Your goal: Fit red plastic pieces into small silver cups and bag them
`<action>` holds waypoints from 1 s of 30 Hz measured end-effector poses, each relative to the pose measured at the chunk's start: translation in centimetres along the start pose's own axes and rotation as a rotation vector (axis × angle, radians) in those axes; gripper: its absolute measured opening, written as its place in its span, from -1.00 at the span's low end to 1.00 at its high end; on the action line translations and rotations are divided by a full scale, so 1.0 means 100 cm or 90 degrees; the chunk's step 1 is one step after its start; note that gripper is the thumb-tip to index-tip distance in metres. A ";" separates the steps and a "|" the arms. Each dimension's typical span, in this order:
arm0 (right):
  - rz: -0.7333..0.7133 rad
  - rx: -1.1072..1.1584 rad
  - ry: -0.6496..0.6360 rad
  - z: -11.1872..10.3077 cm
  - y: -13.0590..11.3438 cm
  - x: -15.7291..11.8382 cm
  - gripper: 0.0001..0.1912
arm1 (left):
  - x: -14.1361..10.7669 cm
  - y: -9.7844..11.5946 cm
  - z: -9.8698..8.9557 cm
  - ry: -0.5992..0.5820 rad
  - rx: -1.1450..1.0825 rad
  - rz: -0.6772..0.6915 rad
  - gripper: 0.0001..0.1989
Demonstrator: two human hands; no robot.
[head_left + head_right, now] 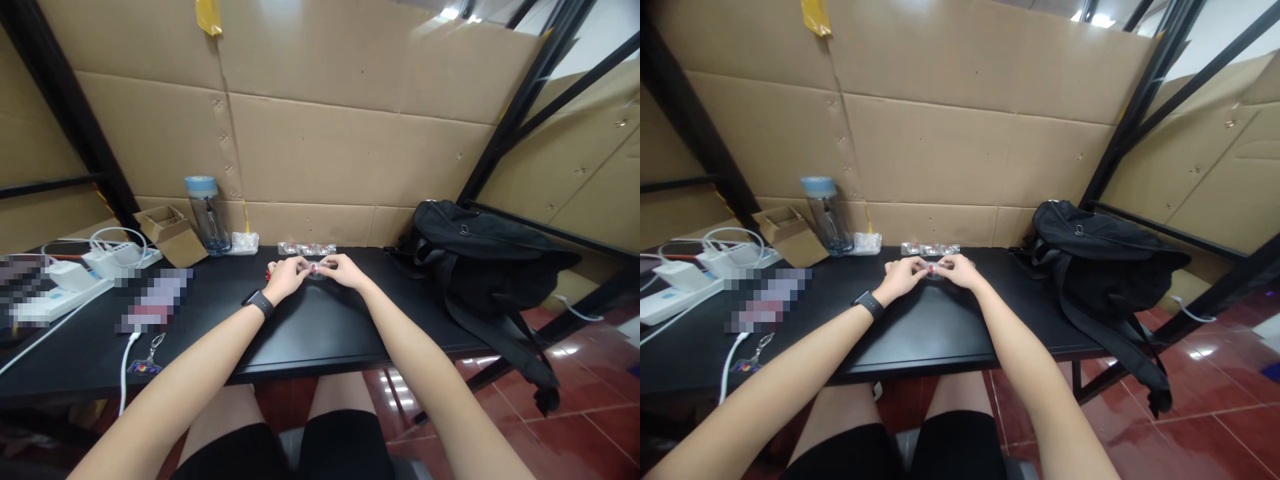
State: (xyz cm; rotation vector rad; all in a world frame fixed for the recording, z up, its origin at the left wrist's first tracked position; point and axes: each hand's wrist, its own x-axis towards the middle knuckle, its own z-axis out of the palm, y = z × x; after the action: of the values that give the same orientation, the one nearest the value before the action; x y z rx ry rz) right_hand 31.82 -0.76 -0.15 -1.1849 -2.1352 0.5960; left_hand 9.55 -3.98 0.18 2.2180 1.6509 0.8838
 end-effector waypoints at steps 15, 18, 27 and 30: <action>0.177 0.123 0.302 -0.034 0.041 0.015 -0.71 | 0.015 -0.032 -0.057 0.186 0.028 0.012 -0.76; 0.260 0.059 0.333 -0.051 0.056 0.026 -0.76 | 0.016 -0.062 -0.081 0.245 0.142 -0.025 -0.72; 0.374 -0.052 0.265 -0.070 0.080 0.067 -0.79 | 0.020 -0.117 -0.094 0.199 0.194 -0.123 -0.65; 0.408 -0.160 0.259 -0.063 0.089 0.072 -0.71 | 0.021 -0.123 -0.093 0.129 0.232 -0.118 -0.56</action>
State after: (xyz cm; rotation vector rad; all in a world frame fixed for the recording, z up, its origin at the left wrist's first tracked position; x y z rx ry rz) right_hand 38.47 10.38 0.73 -1.9660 -1.5004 0.3064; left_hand -5.22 0.54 1.75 2.2016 2.2278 0.8352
